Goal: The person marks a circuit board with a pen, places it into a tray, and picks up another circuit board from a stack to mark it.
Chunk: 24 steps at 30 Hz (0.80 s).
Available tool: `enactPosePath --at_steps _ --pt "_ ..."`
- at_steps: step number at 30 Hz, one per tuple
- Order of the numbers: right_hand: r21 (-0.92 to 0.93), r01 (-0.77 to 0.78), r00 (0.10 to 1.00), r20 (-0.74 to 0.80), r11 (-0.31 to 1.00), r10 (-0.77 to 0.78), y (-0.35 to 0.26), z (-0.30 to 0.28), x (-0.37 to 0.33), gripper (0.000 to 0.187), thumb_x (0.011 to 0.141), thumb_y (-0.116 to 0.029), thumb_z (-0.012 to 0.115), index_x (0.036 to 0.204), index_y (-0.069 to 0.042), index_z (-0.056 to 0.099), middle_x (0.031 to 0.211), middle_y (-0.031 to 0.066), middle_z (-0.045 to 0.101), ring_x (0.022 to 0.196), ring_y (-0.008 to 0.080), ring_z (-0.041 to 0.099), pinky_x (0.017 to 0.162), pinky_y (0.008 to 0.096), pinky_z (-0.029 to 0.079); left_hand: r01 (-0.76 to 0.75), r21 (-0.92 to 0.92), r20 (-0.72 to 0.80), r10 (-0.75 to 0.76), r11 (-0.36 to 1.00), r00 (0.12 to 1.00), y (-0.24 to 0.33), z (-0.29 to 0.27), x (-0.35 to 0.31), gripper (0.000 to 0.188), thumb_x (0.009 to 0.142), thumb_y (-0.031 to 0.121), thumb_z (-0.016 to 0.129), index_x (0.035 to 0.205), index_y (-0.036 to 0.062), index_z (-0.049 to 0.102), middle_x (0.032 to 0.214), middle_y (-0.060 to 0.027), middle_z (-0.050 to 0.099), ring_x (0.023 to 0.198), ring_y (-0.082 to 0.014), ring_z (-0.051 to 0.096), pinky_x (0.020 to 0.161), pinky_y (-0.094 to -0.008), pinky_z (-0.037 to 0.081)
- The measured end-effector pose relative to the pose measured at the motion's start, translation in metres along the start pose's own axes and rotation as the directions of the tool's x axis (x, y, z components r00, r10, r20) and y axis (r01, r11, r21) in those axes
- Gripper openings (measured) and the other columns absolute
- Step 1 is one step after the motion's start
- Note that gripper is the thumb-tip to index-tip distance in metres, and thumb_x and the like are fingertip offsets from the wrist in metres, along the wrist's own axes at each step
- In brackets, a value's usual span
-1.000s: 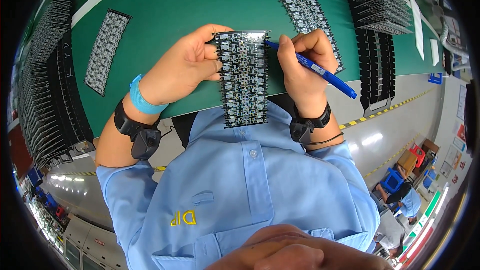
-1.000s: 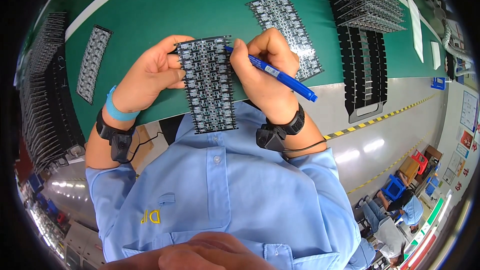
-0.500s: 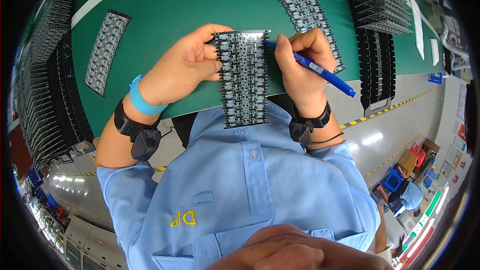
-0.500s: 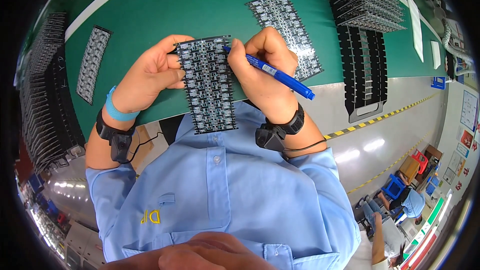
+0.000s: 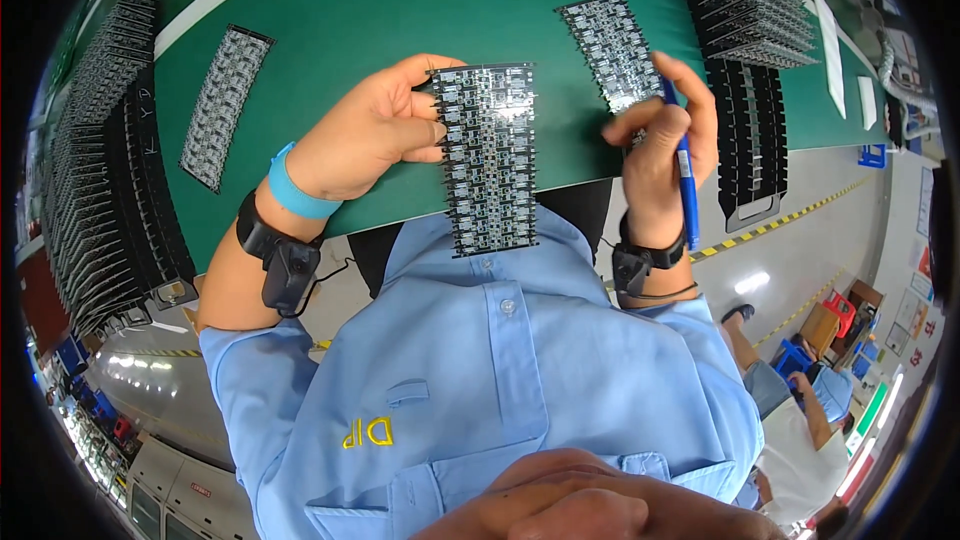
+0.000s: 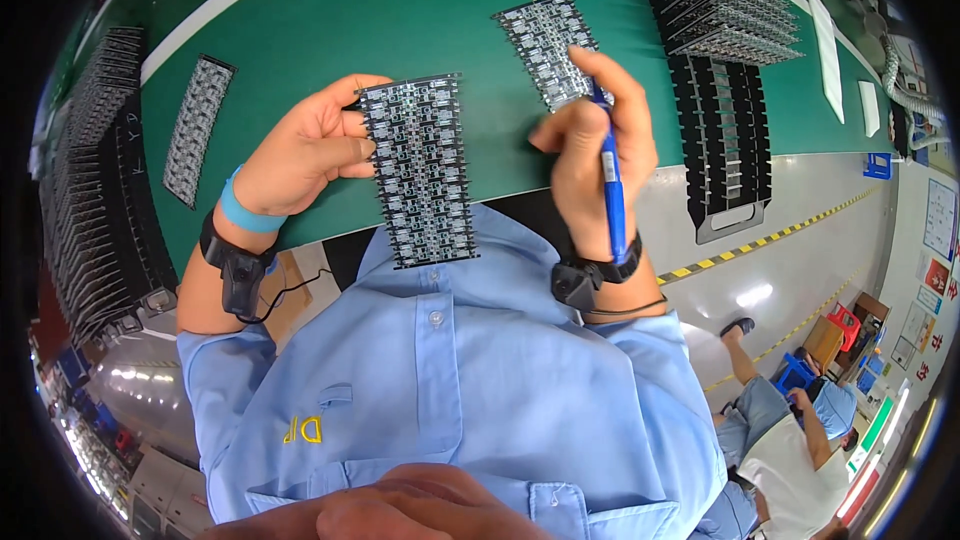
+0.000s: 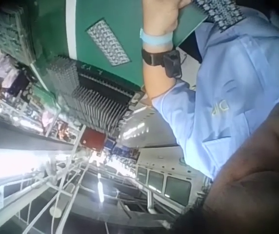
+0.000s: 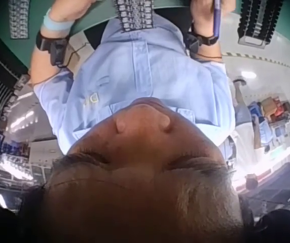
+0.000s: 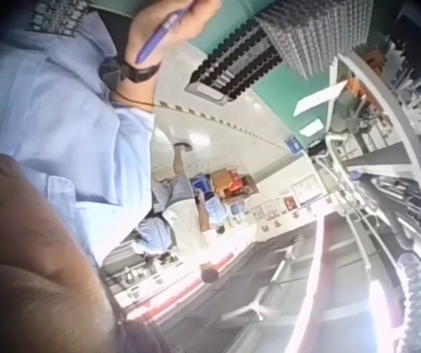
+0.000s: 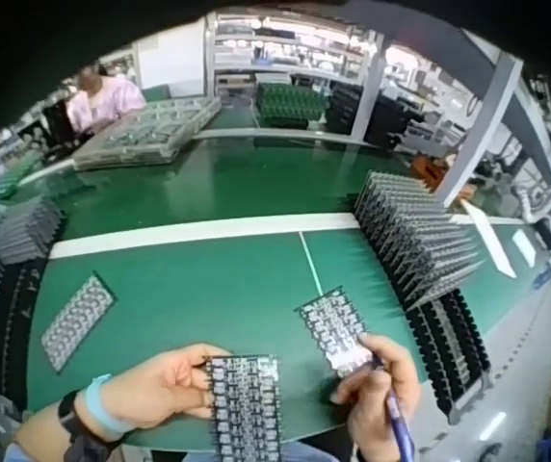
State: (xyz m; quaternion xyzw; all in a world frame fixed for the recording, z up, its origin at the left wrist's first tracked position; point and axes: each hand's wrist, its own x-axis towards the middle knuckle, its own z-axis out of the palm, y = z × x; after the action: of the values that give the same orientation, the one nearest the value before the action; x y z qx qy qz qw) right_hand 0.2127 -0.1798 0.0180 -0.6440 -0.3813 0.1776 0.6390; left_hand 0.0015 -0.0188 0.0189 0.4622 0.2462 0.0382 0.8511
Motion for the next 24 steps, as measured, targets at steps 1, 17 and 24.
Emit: enactPosePath --at_steps 1,17,24 --pt "-0.120 -0.010 0.998 0.067 0.993 0.018 0.001 -0.011 0.000 0.020 0.087 -0.006 0.070 0.082 -0.003 0.050 0.071 0.0051 0.062 0.066 0.0159 0.064 0.057 0.0257 0.046 0.020 -0.029 -0.020 -0.021 0.999 1.000 0.002 0.000 -0.001 0.047 0.091 -0.007 0.044 0.136 0.0016 0.039 0.115 -0.0114 0.065 0.105 -0.0161 0.064 0.088 -0.0289 0.053" --pt "-0.773 0.173 0.984 0.157 0.611 -0.080 -0.009 -0.025 0.000 0.027 0.077 -0.006 0.074 0.089 -0.004 0.049 0.082 0.0148 0.061 0.097 0.0354 0.065 0.075 0.0428 0.051 -0.233 -0.095 -0.117 0.221 0.968 0.968 0.010 -0.023 0.010 0.039 0.096 0.003 0.046 0.135 -0.0010 0.043 0.120 -0.0156 0.061 0.106 -0.0243 0.064 0.093 -0.0363 0.055" --pt "-0.450 0.300 0.924 -0.080 0.841 -0.373 -0.026 -0.028 -0.005 0.017 0.083 0.005 0.063 0.084 -0.003 0.048 0.077 0.0102 0.058 0.088 0.0246 0.068 0.070 0.0336 0.052 -0.237 -0.045 -0.139 0.229 0.970 0.963 0.011 -0.020 0.010 0.036 0.103 0.016 0.037 0.133 -0.0013 0.044 0.122 -0.0180 0.060 0.108 -0.0284 0.063 0.094 -0.0407 0.054"
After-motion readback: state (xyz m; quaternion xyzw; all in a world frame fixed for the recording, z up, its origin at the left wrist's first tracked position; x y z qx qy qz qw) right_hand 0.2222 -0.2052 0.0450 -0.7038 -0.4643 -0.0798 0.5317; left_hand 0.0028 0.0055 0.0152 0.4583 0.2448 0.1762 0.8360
